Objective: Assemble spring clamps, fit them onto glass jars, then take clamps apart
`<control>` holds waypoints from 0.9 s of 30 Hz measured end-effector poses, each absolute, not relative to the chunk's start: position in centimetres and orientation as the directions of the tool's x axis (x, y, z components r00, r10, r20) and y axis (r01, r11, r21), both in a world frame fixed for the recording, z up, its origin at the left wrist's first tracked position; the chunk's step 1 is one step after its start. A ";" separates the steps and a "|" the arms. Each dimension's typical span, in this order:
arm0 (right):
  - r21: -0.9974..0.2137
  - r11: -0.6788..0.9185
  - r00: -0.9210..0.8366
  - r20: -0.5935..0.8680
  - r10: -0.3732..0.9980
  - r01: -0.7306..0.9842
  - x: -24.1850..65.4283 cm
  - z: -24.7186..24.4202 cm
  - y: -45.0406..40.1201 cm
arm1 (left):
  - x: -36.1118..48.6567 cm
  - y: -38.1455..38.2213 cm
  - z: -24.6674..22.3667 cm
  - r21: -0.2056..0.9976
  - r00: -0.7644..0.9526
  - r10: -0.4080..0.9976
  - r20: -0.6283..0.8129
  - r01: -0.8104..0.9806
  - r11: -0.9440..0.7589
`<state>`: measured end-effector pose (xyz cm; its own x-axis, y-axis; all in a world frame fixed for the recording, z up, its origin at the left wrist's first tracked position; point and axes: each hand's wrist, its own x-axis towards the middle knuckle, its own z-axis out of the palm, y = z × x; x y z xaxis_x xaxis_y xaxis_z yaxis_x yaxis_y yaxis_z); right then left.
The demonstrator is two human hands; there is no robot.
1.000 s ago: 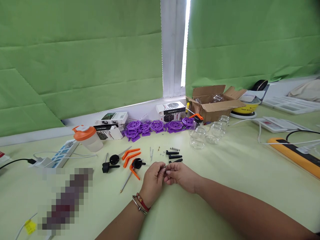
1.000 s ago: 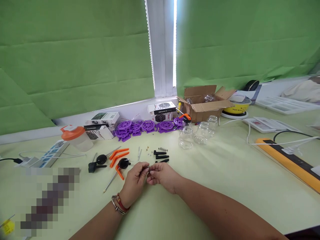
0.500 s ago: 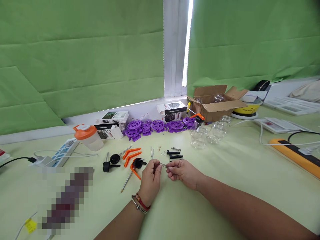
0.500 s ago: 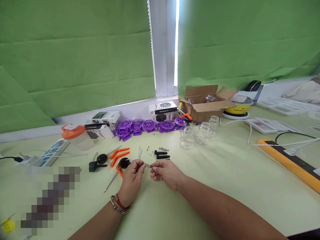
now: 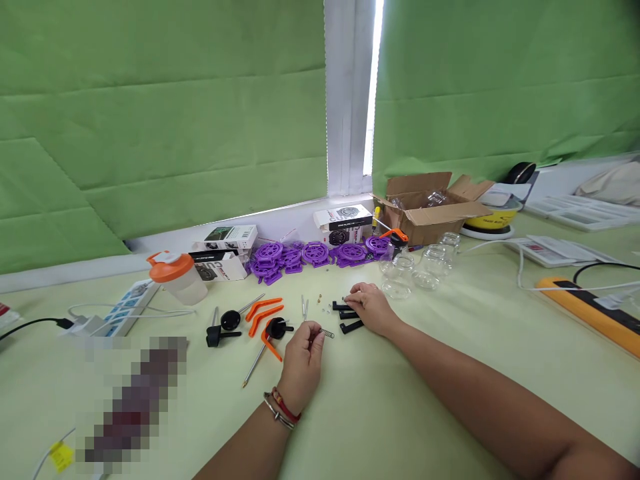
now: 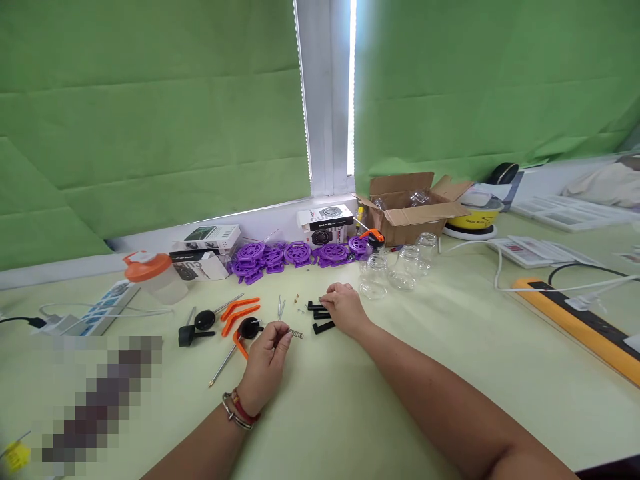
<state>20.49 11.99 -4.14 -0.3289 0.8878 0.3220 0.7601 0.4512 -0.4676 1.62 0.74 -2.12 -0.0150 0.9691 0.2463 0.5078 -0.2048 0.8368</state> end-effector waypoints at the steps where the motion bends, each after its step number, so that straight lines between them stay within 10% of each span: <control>1: -0.466 0.454 -0.336 0.317 0.887 0.759 20.4 -4.3 12.0 | 1.6 0.7 -2.1 0.835 -0.012 0.969 0.248 0.509 -0.208; 11: -0.587 0.519 -0.348 0.387 0.854 0.622 20.7 -2.8 10.2 | 1.7 0.7 -2.1 0.839 -0.014 0.971 0.240 0.506 -0.200; 18: -0.607 0.681 -0.698 0.273 0.663 0.410 18.9 -1.1 5.2 | 2.0 0.4 -1.8 0.844 0.040 0.959 0.279 0.466 -0.265; 27: -0.639 0.518 -0.377 0.356 0.855 0.569 20.3 -1.6 8.6 | 1.9 0.3 -1.7 0.833 0.041 0.961 0.273 0.489 -0.258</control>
<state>20.31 8.58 -1.61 -0.3774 0.8548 0.3563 0.5694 0.5176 -0.6386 1.85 0.26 -1.69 0.0408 0.9610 0.2735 0.4890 -0.2579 0.8333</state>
